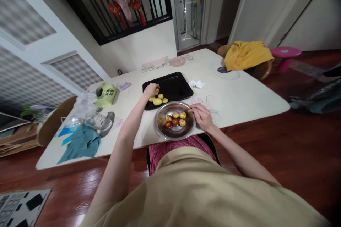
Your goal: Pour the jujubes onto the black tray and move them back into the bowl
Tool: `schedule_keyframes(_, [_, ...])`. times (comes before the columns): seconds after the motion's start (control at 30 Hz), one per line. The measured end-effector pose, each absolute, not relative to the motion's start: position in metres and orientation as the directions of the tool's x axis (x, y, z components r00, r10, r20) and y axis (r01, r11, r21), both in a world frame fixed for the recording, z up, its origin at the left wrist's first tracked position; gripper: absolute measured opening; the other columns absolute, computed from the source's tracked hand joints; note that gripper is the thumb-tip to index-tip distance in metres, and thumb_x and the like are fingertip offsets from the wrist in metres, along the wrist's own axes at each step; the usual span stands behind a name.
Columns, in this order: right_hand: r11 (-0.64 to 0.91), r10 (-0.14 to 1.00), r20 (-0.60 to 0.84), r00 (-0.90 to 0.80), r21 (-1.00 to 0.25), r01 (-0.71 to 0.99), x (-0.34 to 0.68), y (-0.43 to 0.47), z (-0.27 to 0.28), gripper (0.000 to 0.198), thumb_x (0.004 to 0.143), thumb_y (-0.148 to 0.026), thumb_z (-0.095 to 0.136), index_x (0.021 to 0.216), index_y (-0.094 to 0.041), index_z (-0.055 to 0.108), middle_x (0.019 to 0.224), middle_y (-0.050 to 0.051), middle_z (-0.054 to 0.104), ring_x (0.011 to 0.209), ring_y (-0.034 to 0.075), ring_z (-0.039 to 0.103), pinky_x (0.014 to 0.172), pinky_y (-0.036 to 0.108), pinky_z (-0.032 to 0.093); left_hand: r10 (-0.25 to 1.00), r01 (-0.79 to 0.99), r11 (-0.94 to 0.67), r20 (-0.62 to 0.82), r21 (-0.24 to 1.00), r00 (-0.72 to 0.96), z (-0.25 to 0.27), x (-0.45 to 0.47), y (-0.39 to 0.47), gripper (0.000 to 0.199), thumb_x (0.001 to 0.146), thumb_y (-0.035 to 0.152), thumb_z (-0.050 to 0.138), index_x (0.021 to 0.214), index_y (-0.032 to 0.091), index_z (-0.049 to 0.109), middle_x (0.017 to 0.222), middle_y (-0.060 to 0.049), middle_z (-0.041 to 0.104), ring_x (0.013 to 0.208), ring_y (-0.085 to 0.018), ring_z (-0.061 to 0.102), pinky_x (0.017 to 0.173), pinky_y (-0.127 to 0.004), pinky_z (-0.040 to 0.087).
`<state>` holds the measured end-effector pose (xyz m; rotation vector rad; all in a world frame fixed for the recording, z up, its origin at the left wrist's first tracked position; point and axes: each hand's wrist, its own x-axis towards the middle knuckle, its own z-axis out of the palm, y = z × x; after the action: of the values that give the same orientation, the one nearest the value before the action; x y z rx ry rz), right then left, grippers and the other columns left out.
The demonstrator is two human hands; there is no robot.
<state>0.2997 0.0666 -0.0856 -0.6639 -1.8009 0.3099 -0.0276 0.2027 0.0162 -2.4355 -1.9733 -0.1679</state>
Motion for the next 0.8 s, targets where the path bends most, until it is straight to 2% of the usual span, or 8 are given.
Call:
schedule_keyframes(0.07, [0.805, 0.581, 0.787, -0.208, -0.518, 0.289, 0.3, 0.066, -0.085, 0.046, 0.114, -0.039, 0.039, 0.096, -0.024, 0.079, 0.101, 0.011, 0.079, 0.096, 0.027, 0.073, 0.085, 0.047, 0.062, 0.957, 0.96, -0.239, 0.206, 0.147, 0.207, 0.022, -0.026, 0.188, 0.036, 0.083, 0.009, 0.071, 0.118, 0.016, 0.078, 0.122, -0.013, 0.076, 0.11, -0.024, 0.072, 0.098, -0.033, 0.06])
schedule_keyframes(0.17, [0.809, 0.573, 0.793, -0.204, -0.51, 0.292, 0.3, 0.066, -0.086, 0.045, 0.114, -0.038, 0.039, 0.096, -0.024, 0.078, 0.101, 0.011, 0.079, 0.095, 0.026, 0.073, 0.084, 0.047, 0.062, 0.88, 0.84, -0.382, 0.428, 0.385, 0.204, 0.028, -0.021, 0.153, 0.03, 0.087, 0.014, 0.07, 0.116, 0.014, 0.077, 0.124, -0.014, 0.071, 0.108, -0.023, 0.071, 0.093, -0.034, 0.065])
schedule_keyframes(0.23, [0.815, 0.565, 0.801, -0.2, -0.503, 0.288, 0.299, 0.067, -0.086, 0.045, 0.114, -0.038, 0.04, 0.095, -0.024, 0.078, 0.1, 0.011, 0.078, 0.095, 0.026, 0.073, 0.083, 0.046, 0.061, 0.842, 0.731, -0.477, 0.493, 0.488, 0.22, 0.031, -0.014, 0.12, 0.029, 0.09, 0.02, 0.072, 0.118, 0.016, 0.076, 0.124, -0.013, 0.068, 0.104, -0.021, 0.071, 0.088, -0.035, 0.067])
schedule_keyframes(0.33, [0.809, 0.573, 0.793, -0.205, -0.507, 0.297, 0.3, 0.067, -0.087, 0.047, 0.114, -0.04, 0.038, 0.095, -0.024, 0.078, 0.101, 0.011, 0.078, 0.096, 0.026, 0.073, 0.085, 0.046, 0.061, 0.831, 0.613, -0.538, 0.485, 0.578, 0.272, 0.032, -0.001, 0.067, 0.029, 0.096, 0.028, 0.073, 0.123, 0.019, 0.074, 0.125, -0.011, 0.068, 0.108, -0.021, 0.072, 0.085, -0.036, 0.069])
schedule_keyframes(0.57, [0.801, 0.585, 0.784, -0.209, -0.519, 0.297, 0.301, 0.067, -0.088, 0.046, 0.113, -0.038, 0.04, 0.095, -0.024, 0.08, 0.104, 0.012, 0.078, 0.098, 0.028, 0.072, 0.087, 0.049, 0.06, 0.799, 0.553, -0.594, 0.352, 0.584, 0.487, 0.023, 0.017, -0.007, 0.026, 0.095, 0.021, 0.073, 0.12, 0.022, 0.076, 0.121, -0.009, 0.074, 0.104, -0.021, 0.076, 0.082, -0.032, 0.07])
schedule_keyframes(0.8, [0.785, 0.603, 0.771, -0.206, -0.528, 0.325, 0.301, 0.067, -0.089, 0.049, 0.113, -0.042, 0.038, 0.095, -0.025, 0.08, 0.103, 0.011, 0.078, 0.097, 0.027, 0.072, 0.089, 0.049, 0.06, 0.753, 0.583, -0.642, 0.267, 0.498, 0.602, 0.01, 0.021, -0.009, 0.033, 0.088, 0.011, 0.074, 0.118, 0.026, 0.077, 0.118, -0.006, 0.08, 0.109, -0.024, 0.077, 0.1, -0.039, 0.065])
